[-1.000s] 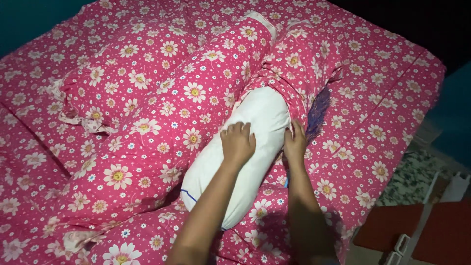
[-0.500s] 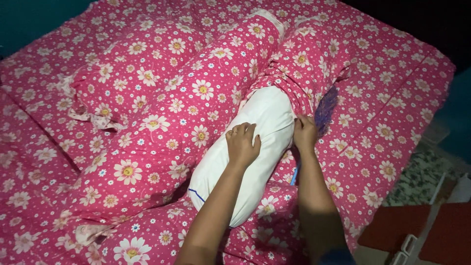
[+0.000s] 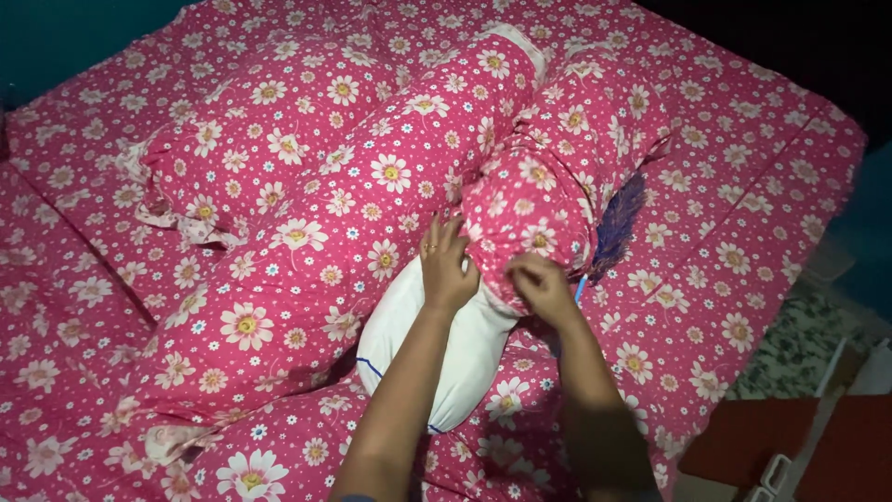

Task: Replacing the pillowcase on a long bolster pillow on a bed.

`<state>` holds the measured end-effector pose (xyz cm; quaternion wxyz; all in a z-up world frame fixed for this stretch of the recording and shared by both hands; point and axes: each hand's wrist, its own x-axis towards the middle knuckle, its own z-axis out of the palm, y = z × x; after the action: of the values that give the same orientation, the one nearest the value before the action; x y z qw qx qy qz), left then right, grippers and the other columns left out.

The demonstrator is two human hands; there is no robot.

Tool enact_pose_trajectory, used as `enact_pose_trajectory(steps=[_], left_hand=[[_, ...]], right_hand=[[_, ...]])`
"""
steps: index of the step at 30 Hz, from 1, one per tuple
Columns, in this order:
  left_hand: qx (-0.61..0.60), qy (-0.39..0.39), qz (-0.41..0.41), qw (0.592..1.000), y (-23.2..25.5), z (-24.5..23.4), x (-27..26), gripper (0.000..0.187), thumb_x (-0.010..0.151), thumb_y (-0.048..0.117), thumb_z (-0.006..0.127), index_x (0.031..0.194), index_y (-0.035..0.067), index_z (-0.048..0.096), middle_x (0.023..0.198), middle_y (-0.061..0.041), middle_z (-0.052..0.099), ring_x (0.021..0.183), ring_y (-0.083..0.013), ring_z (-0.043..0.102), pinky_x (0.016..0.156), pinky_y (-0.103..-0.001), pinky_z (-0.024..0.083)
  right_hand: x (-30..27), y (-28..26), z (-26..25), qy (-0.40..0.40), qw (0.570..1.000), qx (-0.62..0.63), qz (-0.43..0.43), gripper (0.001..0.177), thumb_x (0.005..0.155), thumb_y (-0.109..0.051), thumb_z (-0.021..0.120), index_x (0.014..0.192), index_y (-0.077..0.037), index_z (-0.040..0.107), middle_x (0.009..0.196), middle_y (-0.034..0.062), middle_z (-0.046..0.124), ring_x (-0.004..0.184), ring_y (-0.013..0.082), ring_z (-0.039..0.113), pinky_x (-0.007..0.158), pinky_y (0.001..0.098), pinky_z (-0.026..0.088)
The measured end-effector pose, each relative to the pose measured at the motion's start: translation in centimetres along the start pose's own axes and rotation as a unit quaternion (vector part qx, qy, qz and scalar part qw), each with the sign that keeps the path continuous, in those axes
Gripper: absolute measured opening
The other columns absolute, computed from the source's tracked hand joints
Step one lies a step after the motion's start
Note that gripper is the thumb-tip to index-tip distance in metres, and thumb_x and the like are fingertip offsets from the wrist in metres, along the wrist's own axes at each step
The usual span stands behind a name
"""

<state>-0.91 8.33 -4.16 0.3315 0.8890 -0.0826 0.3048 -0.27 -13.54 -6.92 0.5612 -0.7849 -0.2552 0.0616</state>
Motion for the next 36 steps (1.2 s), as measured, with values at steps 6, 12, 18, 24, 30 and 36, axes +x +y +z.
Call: enact_pose_trajectory(steps=[6,12,18,24,30,36], left_hand=[[-0.167,0.073,-0.031,0.983,-1.0,0.8,-2.0,0.026,0.081,0.011,0.054,0.099,-0.003,0.068,0.104,-0.019,0.071,0.101,-0.0371,0.067,0.094,-0.044,0.052],[-0.284,0.104,-0.089,0.949,-2.6,1.7,-3.3,0.025,0.090,0.013,0.047,0.092,-0.003,0.066,0.096,-0.019,0.073,0.081,-0.0314,0.069,0.077,-0.038,0.054],[-0.312,0.133,-0.126,0.932,-0.2,-0.7,-1.5,0.033,0.097,0.021,0.056,0.120,-0.002,0.058,0.112,-0.021,0.065,0.106,-0.0311,0.064,0.093,-0.039,0.053],[0.027,0.017,0.064,0.997,1.8,-2.2,0.2,0.043,0.078,0.022,0.067,0.118,0.006,0.070,0.120,-0.020,0.071,0.123,-0.0387,0.057,0.105,-0.055,0.039],[0.012,-0.061,-0.119,0.991,0.6,-0.1,-0.9,0.026,0.091,0.025,0.068,0.078,0.002,0.068,0.093,-0.018,0.070,0.096,-0.0364,0.066,0.111,-0.045,0.049],[0.053,-0.075,-0.095,0.991,2.4,-2.6,-0.8,0.050,0.077,0.033,0.077,0.111,-0.001,0.064,0.116,-0.027,0.065,0.110,-0.0425,0.063,0.095,-0.047,0.050]], right_hand=[[1.2,-3.4,-0.8,0.302,0.895,-0.303,-0.123,0.047,0.090,-0.014,0.064,0.134,0.001,0.064,0.141,0.0285,0.058,0.135,0.0463,0.045,0.114,0.0510,0.030],[1.2,1.0,0.0,0.174,0.939,-0.295,0.010,0.028,0.104,-0.026,0.057,0.122,-0.012,0.073,0.146,0.0137,0.061,0.145,0.0393,0.046,0.127,0.0534,0.011],[-0.5,-4.3,0.5,-0.020,0.968,-0.233,-0.088,0.022,0.093,-0.022,0.064,0.102,-0.005,0.075,0.125,0.0109,0.073,0.124,0.0262,0.065,0.118,0.0518,0.026],[-0.5,-4.2,1.1,-0.032,0.970,-0.196,-0.140,0.015,0.082,-0.015,0.066,0.086,-0.001,0.065,0.080,0.0129,0.063,0.085,0.0288,0.063,0.087,0.0421,0.046],[-0.7,-6.5,0.7,0.055,0.961,-0.201,-0.180,0.013,0.082,-0.013,0.065,0.085,0.000,0.063,0.080,0.0127,0.061,0.080,0.0295,0.060,0.079,0.0425,0.046],[-1.1,-3.5,-1.1,0.090,0.961,-0.236,-0.111,0.038,0.094,-0.024,0.071,0.066,-0.001,0.059,0.062,0.0141,0.055,0.061,0.0292,0.054,0.071,0.0434,0.045]])
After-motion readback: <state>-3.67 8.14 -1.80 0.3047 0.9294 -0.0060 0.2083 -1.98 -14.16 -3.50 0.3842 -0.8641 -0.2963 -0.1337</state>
